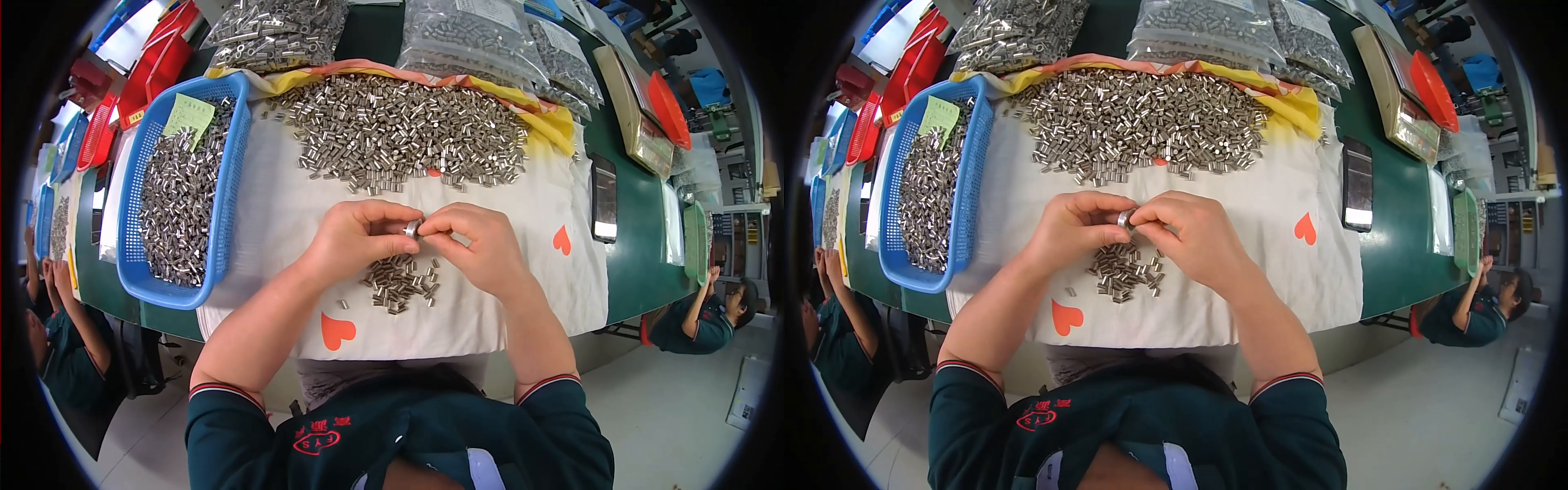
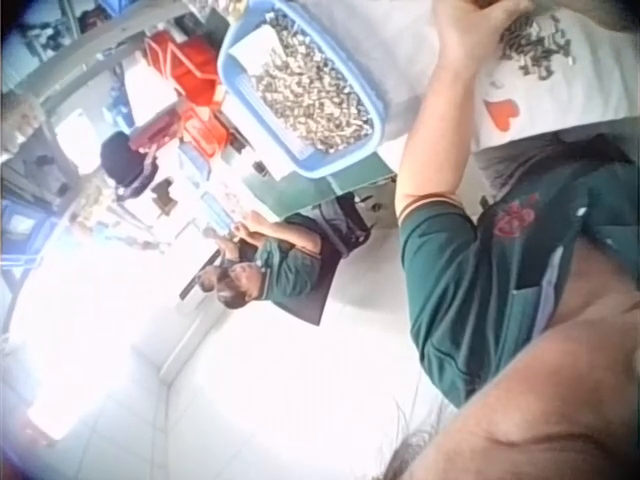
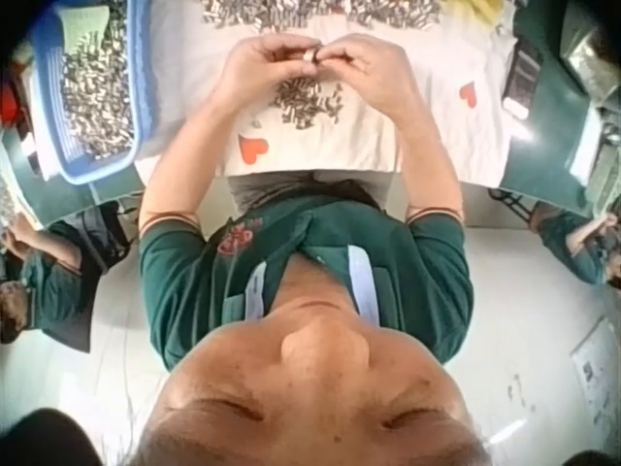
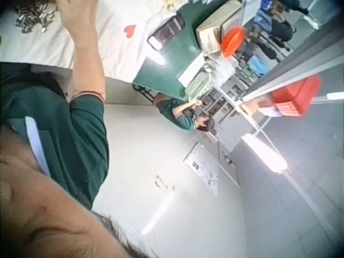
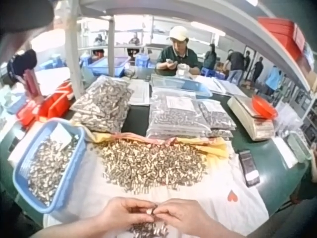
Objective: Inspecting and sorting small metal components on a workbench in a factory setting.
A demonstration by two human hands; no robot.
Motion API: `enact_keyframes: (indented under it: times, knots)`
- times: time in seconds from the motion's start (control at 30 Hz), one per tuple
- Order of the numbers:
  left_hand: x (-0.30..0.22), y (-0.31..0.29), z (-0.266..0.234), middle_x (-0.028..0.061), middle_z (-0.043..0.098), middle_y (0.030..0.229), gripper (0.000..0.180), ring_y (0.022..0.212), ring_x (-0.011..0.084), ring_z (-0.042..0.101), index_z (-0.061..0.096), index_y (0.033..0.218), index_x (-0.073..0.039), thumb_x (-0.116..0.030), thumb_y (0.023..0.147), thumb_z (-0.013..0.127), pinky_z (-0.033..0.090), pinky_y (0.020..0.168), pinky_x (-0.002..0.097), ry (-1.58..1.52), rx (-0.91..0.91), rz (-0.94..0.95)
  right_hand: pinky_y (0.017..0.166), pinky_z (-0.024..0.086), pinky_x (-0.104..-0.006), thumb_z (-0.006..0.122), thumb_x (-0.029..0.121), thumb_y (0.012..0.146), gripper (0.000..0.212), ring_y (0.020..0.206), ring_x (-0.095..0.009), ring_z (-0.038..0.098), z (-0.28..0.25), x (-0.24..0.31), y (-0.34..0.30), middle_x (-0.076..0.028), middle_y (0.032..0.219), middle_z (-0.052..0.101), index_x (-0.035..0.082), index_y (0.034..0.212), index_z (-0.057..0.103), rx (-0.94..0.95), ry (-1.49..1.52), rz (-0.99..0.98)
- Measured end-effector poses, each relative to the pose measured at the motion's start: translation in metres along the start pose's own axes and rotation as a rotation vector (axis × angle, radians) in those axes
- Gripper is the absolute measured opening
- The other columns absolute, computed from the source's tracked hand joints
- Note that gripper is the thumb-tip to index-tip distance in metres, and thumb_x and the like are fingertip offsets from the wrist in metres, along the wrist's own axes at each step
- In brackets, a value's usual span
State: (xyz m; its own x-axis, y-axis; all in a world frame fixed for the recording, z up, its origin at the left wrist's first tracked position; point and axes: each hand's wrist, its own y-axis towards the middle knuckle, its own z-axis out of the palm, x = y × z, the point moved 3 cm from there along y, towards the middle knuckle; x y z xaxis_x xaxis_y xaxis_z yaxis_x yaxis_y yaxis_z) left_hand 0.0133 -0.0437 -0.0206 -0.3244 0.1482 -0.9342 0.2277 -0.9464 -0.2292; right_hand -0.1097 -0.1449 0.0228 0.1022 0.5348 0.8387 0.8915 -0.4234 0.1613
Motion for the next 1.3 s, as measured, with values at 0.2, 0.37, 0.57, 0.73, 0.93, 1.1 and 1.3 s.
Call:
enact_keyframes:
  times: [0.2, 0.37, 0.57, 0.73, 0.93, 1.1, 1.3]
  knots:
    - [0.000, -0.004, 0.002, 0.0031, 0.060, 0.088, 0.033, 0.075, 0.0077, 0.056, 0.059, 0.101, 0.001, 0.001, 0.069, 0.068, 0.047, 0.068, 0.0203, 0.252, 0.150, -0.019, 0.061, 0.043, -0.0231, 0.061, 0.003, 0.071, 0.013, 0.065, -0.012, 0.055, -0.026, -0.018, 0.001, -0.006, 0.074, 0.059, 0.001, 0.084, 0.059, -0.016, -0.036, 0.257]
    - [-0.003, -0.005, 0.006, 0.0006, 0.060, 0.086, 0.030, 0.075, 0.0044, 0.053, 0.061, 0.097, -0.001, 0.000, 0.068, 0.070, 0.045, 0.067, 0.0182, 0.318, 0.226, -0.023, 0.062, 0.045, -0.0326, 0.056, 0.009, 0.073, 0.008, 0.068, -0.023, 0.056, -0.029, -0.044, 0.013, -0.008, 0.073, 0.058, 0.004, 0.079, 0.059, -0.131, -0.365, 0.193]
    - [-0.004, 0.000, -0.001, 0.0008, 0.060, 0.082, 0.030, 0.073, 0.0050, 0.055, 0.058, 0.102, 0.000, -0.002, 0.073, 0.066, 0.046, 0.066, 0.0188, -0.011, 0.107, -0.018, 0.064, 0.044, -0.0358, 0.058, 0.008, 0.072, 0.004, 0.071, -0.025, 0.055, -0.013, -0.041, 0.014, -0.008, 0.071, 0.055, 0.005, 0.075, 0.059, -0.129, -0.621, 0.108]
    - [-0.001, 0.002, -0.004, 0.0020, 0.060, 0.085, 0.031, 0.075, 0.0063, 0.057, 0.056, 0.104, 0.001, 0.000, 0.074, 0.064, 0.047, 0.068, 0.0196, -0.046, 0.064, 0.019, 0.062, 0.045, -0.0329, 0.060, 0.006, 0.070, 0.006, 0.067, -0.022, 0.056, -0.010, -0.031, 0.010, -0.007, 0.070, 0.056, 0.004, 0.075, 0.058, -0.223, -0.545, 0.060]
    - [0.000, 0.002, -0.005, 0.0048, 0.060, 0.087, 0.032, 0.077, 0.0087, 0.058, 0.054, 0.105, 0.004, 0.000, 0.075, 0.063, 0.048, 0.070, 0.0210, -0.118, 0.038, 0.055, 0.061, 0.043, -0.0215, 0.059, -0.002, 0.069, 0.008, 0.064, -0.009, 0.052, 0.001, 0.000, 0.001, -0.002, 0.074, 0.059, 0.001, 0.077, 0.058, -0.040, 0.126, 0.160]
    - [0.000, 0.002, -0.006, 0.0061, 0.061, 0.086, 0.033, 0.077, 0.0094, 0.058, 0.054, 0.105, 0.004, 0.000, 0.074, 0.064, 0.048, 0.071, 0.0216, -0.054, 0.062, 0.056, 0.059, 0.046, -0.0248, 0.059, 0.000, 0.066, 0.008, 0.063, -0.015, 0.056, 0.005, 0.006, 0.002, -0.006, 0.070, 0.056, 0.002, 0.074, 0.056, -0.071, 0.064, 0.101]
    - [0.003, 0.001, -0.003, 0.0042, 0.061, 0.083, 0.032, 0.075, 0.0074, 0.057, 0.057, 0.102, 0.003, -0.002, 0.072, 0.067, 0.048, 0.069, 0.0204, 0.089, -0.007, 0.040, 0.057, 0.046, -0.0269, 0.061, 0.002, 0.066, 0.009, 0.064, -0.019, 0.057, 0.014, 0.008, -0.003, -0.008, 0.070, 0.056, 0.002, 0.074, 0.056, -0.136, -0.297, -0.120]
